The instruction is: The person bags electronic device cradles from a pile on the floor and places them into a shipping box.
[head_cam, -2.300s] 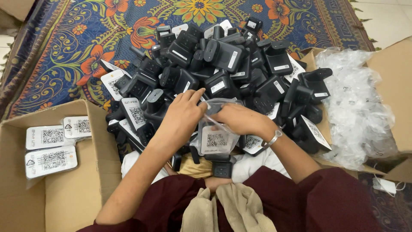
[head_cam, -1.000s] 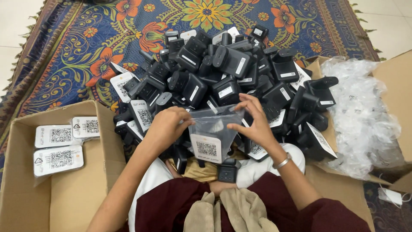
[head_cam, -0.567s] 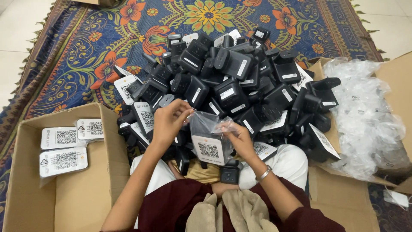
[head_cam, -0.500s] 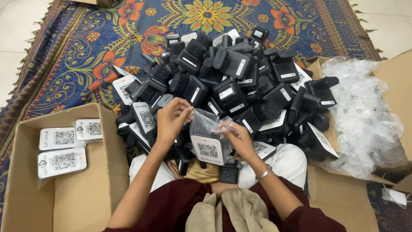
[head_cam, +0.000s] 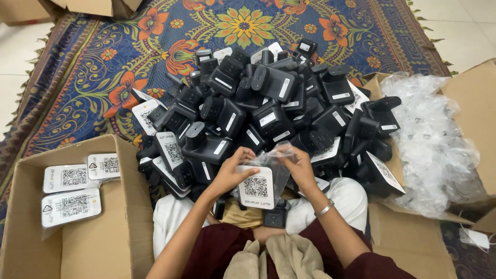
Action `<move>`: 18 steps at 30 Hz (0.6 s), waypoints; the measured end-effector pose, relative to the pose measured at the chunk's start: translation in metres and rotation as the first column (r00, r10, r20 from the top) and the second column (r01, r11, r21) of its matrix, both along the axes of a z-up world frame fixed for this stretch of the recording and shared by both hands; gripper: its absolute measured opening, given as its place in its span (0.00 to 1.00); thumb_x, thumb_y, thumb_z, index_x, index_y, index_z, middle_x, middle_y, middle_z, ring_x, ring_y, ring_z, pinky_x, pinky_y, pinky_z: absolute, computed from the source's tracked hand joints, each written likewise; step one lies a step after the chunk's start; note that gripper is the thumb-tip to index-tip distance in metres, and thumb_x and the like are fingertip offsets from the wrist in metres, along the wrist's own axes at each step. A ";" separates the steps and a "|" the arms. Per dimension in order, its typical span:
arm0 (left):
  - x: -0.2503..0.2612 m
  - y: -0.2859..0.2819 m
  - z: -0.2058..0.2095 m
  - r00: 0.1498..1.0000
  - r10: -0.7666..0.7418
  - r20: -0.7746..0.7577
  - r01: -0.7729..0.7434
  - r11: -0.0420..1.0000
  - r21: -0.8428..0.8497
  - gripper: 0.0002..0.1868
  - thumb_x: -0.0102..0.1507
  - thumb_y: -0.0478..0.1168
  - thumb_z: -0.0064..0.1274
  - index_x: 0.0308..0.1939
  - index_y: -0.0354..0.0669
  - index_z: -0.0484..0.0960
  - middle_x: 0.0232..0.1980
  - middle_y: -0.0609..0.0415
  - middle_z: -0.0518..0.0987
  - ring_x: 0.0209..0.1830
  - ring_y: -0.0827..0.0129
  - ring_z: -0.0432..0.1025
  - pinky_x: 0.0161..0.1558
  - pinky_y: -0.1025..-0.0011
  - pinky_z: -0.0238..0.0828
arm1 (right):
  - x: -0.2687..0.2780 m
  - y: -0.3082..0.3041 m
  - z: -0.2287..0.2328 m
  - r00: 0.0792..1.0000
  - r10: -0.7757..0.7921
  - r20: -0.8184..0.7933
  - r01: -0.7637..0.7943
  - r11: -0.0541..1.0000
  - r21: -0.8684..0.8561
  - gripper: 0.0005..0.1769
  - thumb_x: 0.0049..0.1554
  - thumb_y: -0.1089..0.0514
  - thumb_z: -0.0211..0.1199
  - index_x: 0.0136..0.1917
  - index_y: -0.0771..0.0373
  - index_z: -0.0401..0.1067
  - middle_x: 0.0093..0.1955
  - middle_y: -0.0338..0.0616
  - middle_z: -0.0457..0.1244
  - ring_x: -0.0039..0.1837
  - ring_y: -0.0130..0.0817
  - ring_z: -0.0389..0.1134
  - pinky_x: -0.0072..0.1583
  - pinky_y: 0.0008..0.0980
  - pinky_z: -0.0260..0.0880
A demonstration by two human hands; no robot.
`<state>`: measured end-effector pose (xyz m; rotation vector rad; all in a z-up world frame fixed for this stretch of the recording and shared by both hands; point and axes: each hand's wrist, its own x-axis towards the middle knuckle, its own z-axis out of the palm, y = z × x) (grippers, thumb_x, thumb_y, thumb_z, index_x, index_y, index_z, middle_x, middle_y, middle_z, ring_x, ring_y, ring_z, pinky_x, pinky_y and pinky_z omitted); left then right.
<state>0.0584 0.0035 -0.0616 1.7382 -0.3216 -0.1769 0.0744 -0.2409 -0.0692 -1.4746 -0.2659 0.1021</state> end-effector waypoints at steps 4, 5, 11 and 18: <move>-0.015 -0.006 0.010 0.996 -0.011 0.090 0.009 1.000 0.019 0.23 0.60 0.43 0.63 0.55 0.41 0.73 0.47 0.52 0.84 0.51 0.69 0.79 0.51 0.70 0.75 | 0.020 0.005 0.000 0.985 -0.016 0.172 0.017 1.000 -0.005 0.07 0.58 0.70 0.66 0.51 0.66 0.77 0.54 0.39 0.66 0.55 0.28 0.70 0.59 0.29 0.74; -0.019 -0.009 0.013 0.996 -0.007 0.085 0.007 1.000 0.002 0.24 0.60 0.42 0.63 0.56 0.41 0.72 0.47 0.52 0.84 0.51 0.68 0.79 0.51 0.70 0.75 | 0.026 0.006 -0.002 0.985 0.025 0.172 -0.028 0.999 0.015 0.09 0.55 0.71 0.68 0.50 0.66 0.76 0.55 0.39 0.65 0.56 0.28 0.70 0.60 0.29 0.75; -0.031 -0.023 0.002 0.984 0.055 0.169 -0.056 0.998 0.003 0.33 0.61 0.40 0.64 0.63 0.39 0.61 0.53 0.47 0.81 0.54 0.66 0.78 0.53 0.69 0.75 | 0.030 0.030 0.015 0.953 0.236 -0.191 -0.238 0.971 0.010 0.21 0.49 0.71 0.69 0.55 0.62 0.72 0.55 0.40 0.67 0.57 0.27 0.70 0.59 0.28 0.74; -0.039 -0.029 -0.003 0.973 0.137 0.185 -0.146 0.989 0.038 0.43 0.60 0.40 0.64 0.71 0.38 0.52 0.61 0.42 0.67 0.48 0.65 0.74 0.52 0.66 0.76 | 0.041 0.012 -0.081 0.977 0.182 -0.113 -0.182 0.983 0.011 0.18 0.55 0.73 0.74 0.45 0.66 0.64 0.48 0.40 0.61 0.52 0.24 0.66 0.54 0.26 0.73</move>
